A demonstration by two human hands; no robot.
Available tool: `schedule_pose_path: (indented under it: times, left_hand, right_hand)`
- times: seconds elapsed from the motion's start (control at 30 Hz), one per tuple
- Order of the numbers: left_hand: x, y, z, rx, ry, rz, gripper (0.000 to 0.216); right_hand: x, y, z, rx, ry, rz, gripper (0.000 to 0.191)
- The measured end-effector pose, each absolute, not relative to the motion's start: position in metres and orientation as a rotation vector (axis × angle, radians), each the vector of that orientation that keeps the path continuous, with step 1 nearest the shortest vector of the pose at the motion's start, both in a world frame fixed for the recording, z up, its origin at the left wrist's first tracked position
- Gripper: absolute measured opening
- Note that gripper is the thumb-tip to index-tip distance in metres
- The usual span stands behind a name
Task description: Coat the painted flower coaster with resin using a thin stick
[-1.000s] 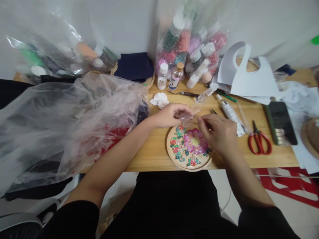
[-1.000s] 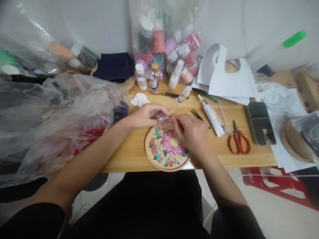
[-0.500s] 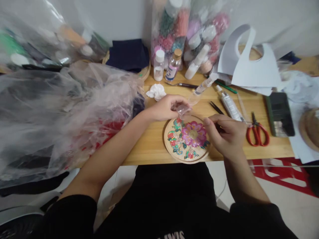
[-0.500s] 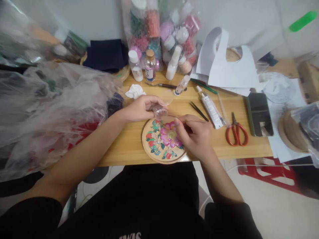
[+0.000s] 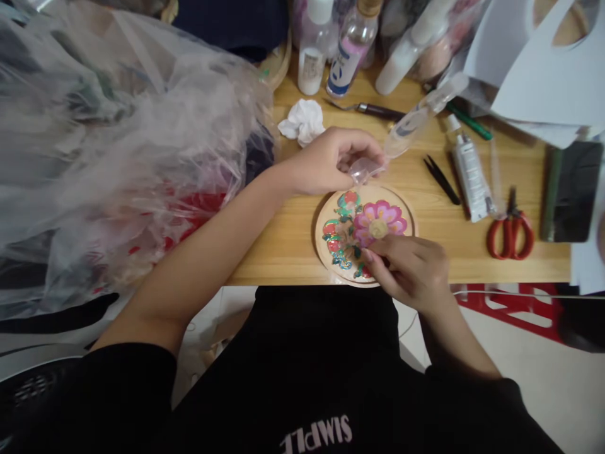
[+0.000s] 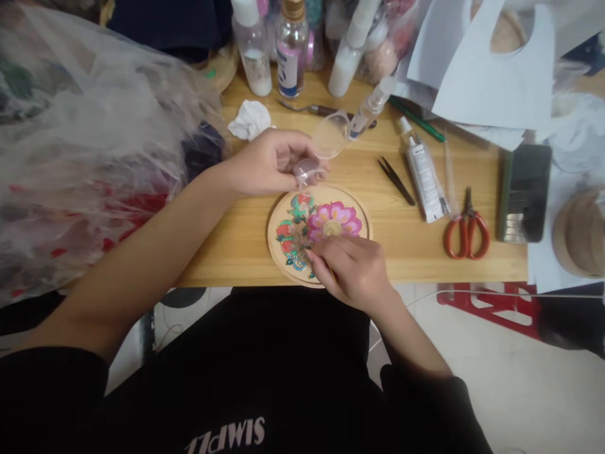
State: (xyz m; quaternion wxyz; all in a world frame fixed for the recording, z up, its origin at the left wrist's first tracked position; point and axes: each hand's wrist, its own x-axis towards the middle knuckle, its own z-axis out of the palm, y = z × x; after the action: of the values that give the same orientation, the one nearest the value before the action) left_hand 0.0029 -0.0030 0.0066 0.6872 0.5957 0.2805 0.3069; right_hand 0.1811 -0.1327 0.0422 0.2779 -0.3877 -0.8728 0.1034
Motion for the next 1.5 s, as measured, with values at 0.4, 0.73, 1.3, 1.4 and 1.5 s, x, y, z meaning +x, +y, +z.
schedule_pose_path:
  times: [0.4,0.73,1.3,1.4,1.5]
  left_hand:
    - [0.002,-0.004,0.010,1.365,0.662,0.670,0.031]
    - [0.004,-0.004,0.013,1.341,0.671,0.674,0.030]
    - [0.001,-0.001,0.001,1.391,0.580,0.697,0.030]
    - [0.000,-0.002,0.001,1.405,0.563,0.729,0.028]
    - [0.000,-0.002,0.002,1.409,0.562,0.732,0.030]
  right_hand:
    - [0.179,-0.133,0.038,-1.056,-2.355,0.276,0.009]
    - [0.179,-0.131,0.039,-1.063,-2.373,0.280,0.011]
    - [0.191,-0.117,0.053,-1.210,-2.117,0.155,0.014]
    - [0.194,-0.106,0.055,-1.316,-2.039,0.028,0.017]
    - [0.192,-0.093,0.055,-1.348,-2.087,-0.065,0.019]
